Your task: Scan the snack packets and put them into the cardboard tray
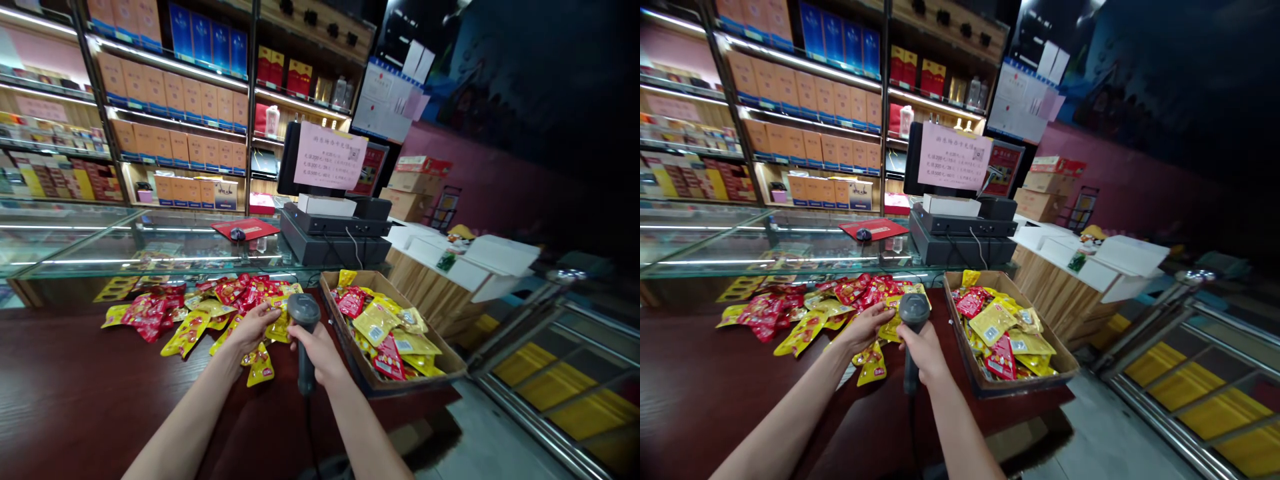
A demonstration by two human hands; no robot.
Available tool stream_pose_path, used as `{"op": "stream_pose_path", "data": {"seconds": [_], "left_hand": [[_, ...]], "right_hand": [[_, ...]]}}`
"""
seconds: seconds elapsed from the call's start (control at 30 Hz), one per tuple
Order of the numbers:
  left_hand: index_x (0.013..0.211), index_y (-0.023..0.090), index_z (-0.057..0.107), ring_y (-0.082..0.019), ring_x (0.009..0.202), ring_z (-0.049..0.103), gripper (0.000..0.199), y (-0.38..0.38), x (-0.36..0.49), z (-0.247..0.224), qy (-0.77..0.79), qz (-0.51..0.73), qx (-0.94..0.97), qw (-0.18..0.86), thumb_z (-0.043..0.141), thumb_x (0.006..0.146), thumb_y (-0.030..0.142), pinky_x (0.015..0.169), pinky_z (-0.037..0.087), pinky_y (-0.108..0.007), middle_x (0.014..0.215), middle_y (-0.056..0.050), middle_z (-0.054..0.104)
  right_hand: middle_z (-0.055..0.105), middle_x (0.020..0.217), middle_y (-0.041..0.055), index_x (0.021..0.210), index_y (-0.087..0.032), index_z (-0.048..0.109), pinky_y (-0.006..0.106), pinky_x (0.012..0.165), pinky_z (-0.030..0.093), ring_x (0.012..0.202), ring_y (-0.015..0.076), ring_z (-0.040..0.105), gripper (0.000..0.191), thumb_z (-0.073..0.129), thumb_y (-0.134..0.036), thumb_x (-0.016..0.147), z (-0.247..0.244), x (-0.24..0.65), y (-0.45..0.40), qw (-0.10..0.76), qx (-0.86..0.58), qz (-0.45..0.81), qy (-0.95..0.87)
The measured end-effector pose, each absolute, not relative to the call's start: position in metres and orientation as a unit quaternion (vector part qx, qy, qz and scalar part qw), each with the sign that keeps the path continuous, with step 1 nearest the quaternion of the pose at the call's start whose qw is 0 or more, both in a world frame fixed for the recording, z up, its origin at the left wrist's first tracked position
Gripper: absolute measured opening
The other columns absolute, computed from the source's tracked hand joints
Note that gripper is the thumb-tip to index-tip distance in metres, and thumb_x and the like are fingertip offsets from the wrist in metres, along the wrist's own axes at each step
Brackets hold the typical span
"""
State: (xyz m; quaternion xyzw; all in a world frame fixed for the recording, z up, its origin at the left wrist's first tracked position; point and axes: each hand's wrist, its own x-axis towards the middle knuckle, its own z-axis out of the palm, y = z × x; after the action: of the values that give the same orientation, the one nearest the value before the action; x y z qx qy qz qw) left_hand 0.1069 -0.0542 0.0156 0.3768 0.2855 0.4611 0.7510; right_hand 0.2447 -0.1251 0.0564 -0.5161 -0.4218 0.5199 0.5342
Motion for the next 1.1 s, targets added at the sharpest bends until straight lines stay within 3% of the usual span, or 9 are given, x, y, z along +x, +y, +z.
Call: {"op": "stream_pose_path", "data": {"seconds": [0.13,0.27,0.33,0.43,0.67,0.77,0.87,0.97,1.1], "left_hand": [[0.088,0.013,0.061,-0.019,0.072,0.068,0.016,-0.056,0.107,0.022,0.273,0.426,0.327,0.799,0.066,0.078,0.024,0.068,0.052,-0.028,0.085,-0.009,0.07],[0.108,0.009,0.06,-0.029,0.097,0.065,0.053,-0.061,0.108,0.035,0.178,0.349,0.276,0.878,0.046,0.085,0.055,0.084,0.049,-0.04,0.101,-0.017,0.067],[0.116,0.007,0.055,-0.032,0.102,0.062,0.068,-0.061,0.112,0.045,0.164,0.325,0.266,0.893,0.038,0.083,0.063,0.088,0.047,-0.044,0.106,-0.021,0.065],[0.124,0.007,0.05,-0.033,0.104,0.061,0.074,-0.053,0.128,0.063,0.188,0.305,0.264,0.895,0.033,0.083,0.066,0.09,0.045,-0.046,0.11,-0.022,0.063],[0.136,0.002,0.034,-0.035,0.109,0.057,0.087,0.0,0.22,0.125,0.192,0.255,0.302,0.899,0.026,0.082,0.069,0.095,0.04,-0.051,0.117,-0.025,0.058],[0.143,-0.002,0.016,-0.036,0.119,0.05,0.1,0.024,0.267,0.148,0.203,0.265,0.33,0.883,0.025,0.078,0.074,0.097,0.039,-0.048,0.131,-0.03,0.047],[0.146,0.002,0.0,-0.035,0.132,0.034,0.107,0.039,0.297,0.158,0.275,0.287,0.346,0.85,0.025,0.075,0.078,0.1,0.037,-0.044,0.146,-0.03,0.024],[0.147,0.005,0.006,-0.036,0.135,0.028,0.103,0.04,0.294,0.151,0.319,0.285,0.351,0.833,0.028,0.076,0.076,0.099,0.038,-0.043,0.149,-0.027,0.018],[0.139,0.004,0.033,-0.031,0.12,0.05,0.081,0.017,0.237,0.126,0.338,0.291,0.37,0.815,0.044,0.082,0.061,0.093,0.044,-0.038,0.136,-0.027,0.043]], "right_hand": [[0.067,0.074,-0.0007,0.075,-0.016,0.065,0.025,0.071,0.044,0.073,0.0142,0.06,0.022,0.072,-0.02,0.056,0.056,0.256,-0.117,0.59,-0.529,0.486,-0.369],[0.062,0.061,-0.0013,0.073,-0.015,0.062,0.027,0.065,0.047,0.061,0.0139,0.059,0.018,0.069,-0.019,0.058,0.061,0.276,-0.105,0.531,-0.488,0.641,-0.262],[0.06,0.057,-0.0008,0.07,-0.015,0.059,0.028,0.065,0.048,0.059,0.0143,0.059,0.011,0.065,-0.017,0.061,0.068,0.29,-0.098,0.501,-0.456,0.702,-0.22],[0.059,0.056,0.0001,0.068,-0.014,0.057,0.029,0.068,0.049,0.06,0.0143,0.061,0.002,0.058,-0.015,0.067,0.082,0.315,-0.088,0.482,-0.426,0.742,-0.191],[0.059,0.058,0.0018,0.068,-0.013,0.058,0.025,0.064,0.048,0.054,0.0117,0.057,0.006,0.054,-0.016,0.07,0.133,0.394,-0.06,0.54,-0.4,0.71,-0.212],[0.052,0.049,-0.0025,0.063,-0.015,0.055,0.023,0.054,0.046,0.043,0.0093,0.048,0.006,0.056,-0.017,0.069,0.156,0.434,-0.051,0.592,-0.427,0.655,-0.197],[0.047,0.044,-0.0054,0.061,-0.016,0.051,0.022,0.045,0.041,0.038,0.0079,0.041,0.01,0.06,-0.015,0.067,0.167,0.467,-0.049,0.635,-0.482,0.58,-0.169],[0.057,0.054,-0.0019,0.068,-0.015,0.055,0.022,0.049,0.046,0.045,0.0091,0.051,0.004,0.059,-0.015,0.068,0.162,0.48,-0.057,0.637,-0.49,0.573,-0.158],[0.069,0.082,0.0062,0.081,-0.013,0.06,0.03,0.073,0.054,0.077,0.016,0.066,0.013,0.058,-0.012,0.068,0.139,0.454,-0.082,0.616,-0.413,0.653,-0.153]]}}
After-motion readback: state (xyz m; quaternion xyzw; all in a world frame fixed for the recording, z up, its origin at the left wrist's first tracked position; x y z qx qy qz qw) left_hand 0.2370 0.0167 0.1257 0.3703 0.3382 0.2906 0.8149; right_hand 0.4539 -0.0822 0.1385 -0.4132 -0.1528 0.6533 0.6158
